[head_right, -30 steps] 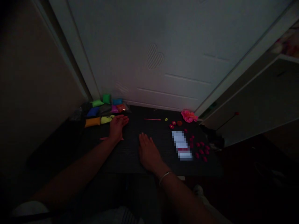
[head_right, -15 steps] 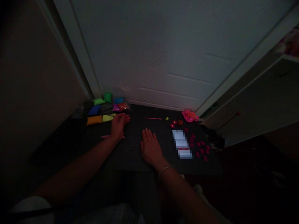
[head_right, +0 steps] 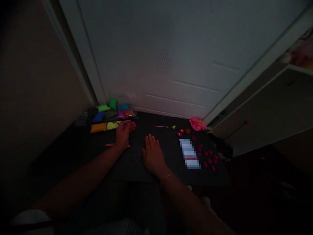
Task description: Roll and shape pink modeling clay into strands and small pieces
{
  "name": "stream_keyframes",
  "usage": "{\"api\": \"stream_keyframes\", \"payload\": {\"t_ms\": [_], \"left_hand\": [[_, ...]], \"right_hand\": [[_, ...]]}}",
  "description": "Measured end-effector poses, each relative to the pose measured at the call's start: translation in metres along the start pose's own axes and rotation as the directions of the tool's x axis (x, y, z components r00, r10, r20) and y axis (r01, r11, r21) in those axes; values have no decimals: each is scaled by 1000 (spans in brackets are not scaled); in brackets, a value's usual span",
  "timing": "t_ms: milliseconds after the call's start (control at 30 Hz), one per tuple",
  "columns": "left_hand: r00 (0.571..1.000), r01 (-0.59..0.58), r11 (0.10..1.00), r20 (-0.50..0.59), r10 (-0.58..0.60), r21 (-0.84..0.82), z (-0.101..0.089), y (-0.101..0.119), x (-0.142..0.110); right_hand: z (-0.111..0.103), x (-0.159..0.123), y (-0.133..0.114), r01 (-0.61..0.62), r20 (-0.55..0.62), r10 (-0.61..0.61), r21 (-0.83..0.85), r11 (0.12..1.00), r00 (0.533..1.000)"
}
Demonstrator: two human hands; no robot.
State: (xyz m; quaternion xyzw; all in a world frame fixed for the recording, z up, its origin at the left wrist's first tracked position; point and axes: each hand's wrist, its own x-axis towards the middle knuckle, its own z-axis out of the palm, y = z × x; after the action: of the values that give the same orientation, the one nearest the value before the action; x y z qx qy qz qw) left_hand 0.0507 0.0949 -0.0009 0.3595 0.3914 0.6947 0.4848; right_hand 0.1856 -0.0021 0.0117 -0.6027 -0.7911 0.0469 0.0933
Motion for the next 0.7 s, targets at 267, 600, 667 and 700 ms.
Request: {"api": "stream_keyframes", "payload": {"t_ms": [267,600,667,700], "left_hand": [[994,-102,994,36,101,35,-1,6,-3],[982,-184,982,41,183,34,-1,10,-4],[981,-192,981,35,191,29,0,11,-4],[980,-198,980,34,197,28,0,11,-5]], "right_hand": [[5,11,-20,-119,-64,117,-18,993,991],[7,14,-15,-67,-23,66,0,998,998],[9,-20,-22,-56,-36,56,-6,998,998],[9,-32,-25,-53,-40,53,-10,999,998]]}}
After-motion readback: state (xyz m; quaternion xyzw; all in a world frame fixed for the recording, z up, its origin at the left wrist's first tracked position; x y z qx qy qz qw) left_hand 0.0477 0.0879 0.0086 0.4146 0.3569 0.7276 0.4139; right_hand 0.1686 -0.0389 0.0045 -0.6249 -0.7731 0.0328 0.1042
